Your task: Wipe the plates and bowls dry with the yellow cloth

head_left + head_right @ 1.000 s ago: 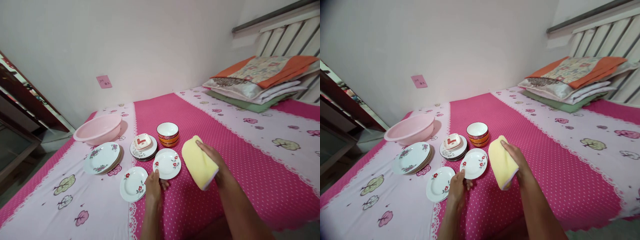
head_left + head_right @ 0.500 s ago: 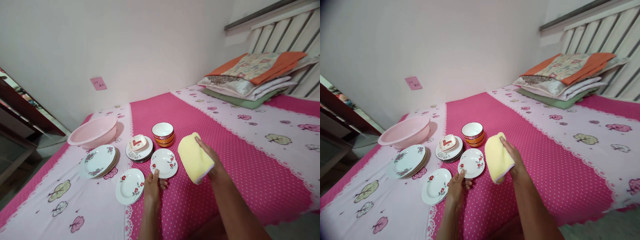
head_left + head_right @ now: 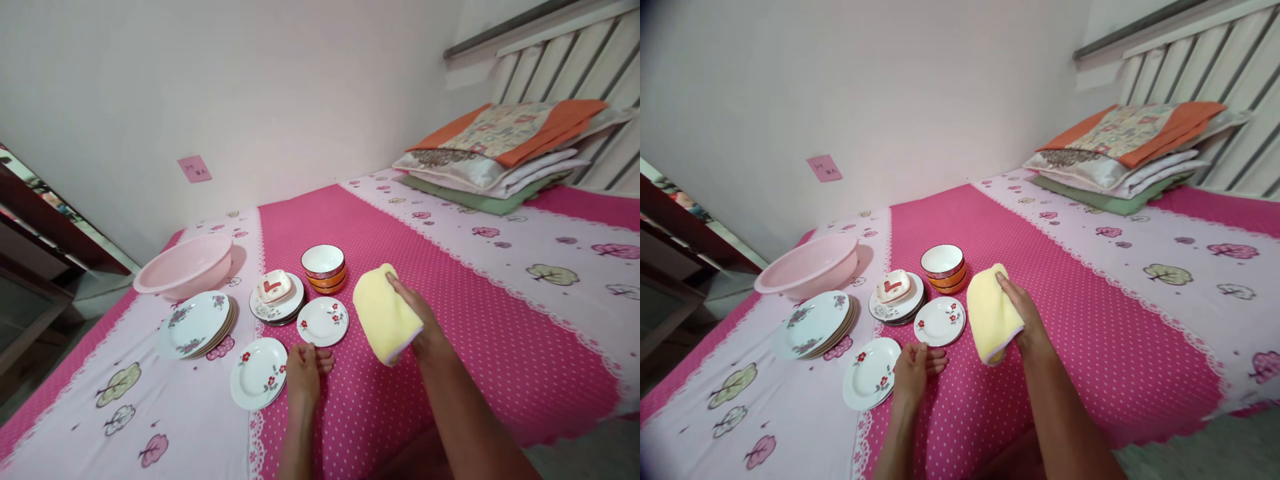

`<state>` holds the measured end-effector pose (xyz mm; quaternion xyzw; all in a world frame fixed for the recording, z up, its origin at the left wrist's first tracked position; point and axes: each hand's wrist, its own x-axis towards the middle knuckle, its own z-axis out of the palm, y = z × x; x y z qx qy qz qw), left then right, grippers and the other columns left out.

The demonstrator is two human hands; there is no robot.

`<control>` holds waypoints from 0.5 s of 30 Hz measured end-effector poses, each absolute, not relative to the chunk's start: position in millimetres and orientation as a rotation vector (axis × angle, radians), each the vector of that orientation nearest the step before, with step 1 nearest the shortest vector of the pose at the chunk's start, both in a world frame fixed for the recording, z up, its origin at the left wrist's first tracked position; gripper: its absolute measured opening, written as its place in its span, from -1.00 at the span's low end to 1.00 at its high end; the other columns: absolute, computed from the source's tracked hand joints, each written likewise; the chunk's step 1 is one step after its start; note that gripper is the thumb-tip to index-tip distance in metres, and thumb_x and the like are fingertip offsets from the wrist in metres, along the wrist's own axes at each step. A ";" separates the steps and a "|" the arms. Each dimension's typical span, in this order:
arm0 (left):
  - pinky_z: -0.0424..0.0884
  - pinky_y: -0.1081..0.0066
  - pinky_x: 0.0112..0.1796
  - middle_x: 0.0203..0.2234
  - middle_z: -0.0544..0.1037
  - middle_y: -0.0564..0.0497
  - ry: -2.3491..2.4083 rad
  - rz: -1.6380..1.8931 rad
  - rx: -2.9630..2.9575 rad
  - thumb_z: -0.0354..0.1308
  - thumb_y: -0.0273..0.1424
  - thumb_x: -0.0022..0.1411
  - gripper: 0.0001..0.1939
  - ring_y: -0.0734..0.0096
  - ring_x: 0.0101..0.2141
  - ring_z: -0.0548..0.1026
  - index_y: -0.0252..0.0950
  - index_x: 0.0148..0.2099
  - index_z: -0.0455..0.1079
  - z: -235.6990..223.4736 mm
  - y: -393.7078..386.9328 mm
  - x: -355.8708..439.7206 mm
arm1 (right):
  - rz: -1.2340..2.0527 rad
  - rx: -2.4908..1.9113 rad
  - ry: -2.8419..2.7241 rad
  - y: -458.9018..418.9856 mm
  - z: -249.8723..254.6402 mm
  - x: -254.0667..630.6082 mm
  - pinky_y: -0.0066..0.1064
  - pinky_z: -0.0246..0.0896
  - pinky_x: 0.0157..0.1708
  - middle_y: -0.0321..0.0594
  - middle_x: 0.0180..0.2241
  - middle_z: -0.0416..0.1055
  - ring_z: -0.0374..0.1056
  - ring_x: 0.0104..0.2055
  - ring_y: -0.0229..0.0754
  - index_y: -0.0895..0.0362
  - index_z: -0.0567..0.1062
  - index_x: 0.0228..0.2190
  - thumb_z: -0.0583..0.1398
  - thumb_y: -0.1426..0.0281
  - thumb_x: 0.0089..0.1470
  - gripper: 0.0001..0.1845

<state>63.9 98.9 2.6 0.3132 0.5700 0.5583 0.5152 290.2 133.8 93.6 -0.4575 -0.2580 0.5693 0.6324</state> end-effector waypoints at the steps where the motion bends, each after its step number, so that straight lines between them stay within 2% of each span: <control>1: 0.50 0.34 -0.52 -0.59 0.64 -0.07 1.389 1.334 0.788 0.41 0.15 -0.08 -0.37 0.27 -0.60 0.59 -0.21 -0.32 0.22 1.9 99.0 64.1 | 1.302 -1.045 -0.590 134.0 93.4 290.3 -0.23 0.50 -0.32 -0.11 -0.44 0.65 0.61 -0.27 0.13 0.17 0.62 -0.17 0.42 -0.06 -0.07 -0.39; 7: 0.37 0.42 -0.59 -0.64 0.57 0.03 1.454 1.255 0.951 0.29 0.20 -0.01 -0.41 0.41 -0.67 0.47 -0.19 -0.34 0.22 4.2 99.4 68.1 | 1.303 -1.044 -0.578 134.7 92.2 291.1 -0.25 0.51 -0.33 -0.09 -0.40 0.66 0.61 -0.27 0.11 0.20 0.61 -0.15 0.43 -0.02 -0.04 -0.40; 12: 0.33 0.44 -0.58 -0.64 0.55 0.06 1.464 1.137 1.069 0.20 0.16 0.10 -0.49 0.42 -0.66 0.46 -0.18 -0.35 0.22 7.5 96.1 68.7 | 1.324 -1.031 -0.552 136.4 90.2 291.0 -0.25 0.54 -0.30 -0.09 -0.41 0.66 0.62 -0.26 0.11 0.19 0.61 -0.16 0.41 0.03 0.02 -0.48; 15: 0.19 0.44 -0.65 -0.73 0.49 0.09 1.456 1.021 1.147 0.19 0.12 0.16 -0.53 0.42 -0.74 0.37 -0.15 -0.41 0.21 6.6 92.1 67.7 | 1.363 -1.013 -0.553 138.9 87.3 291.1 -0.24 0.56 -0.26 -0.08 -0.39 0.67 0.63 -0.23 0.11 0.20 0.61 -0.13 0.39 0.06 0.07 -0.50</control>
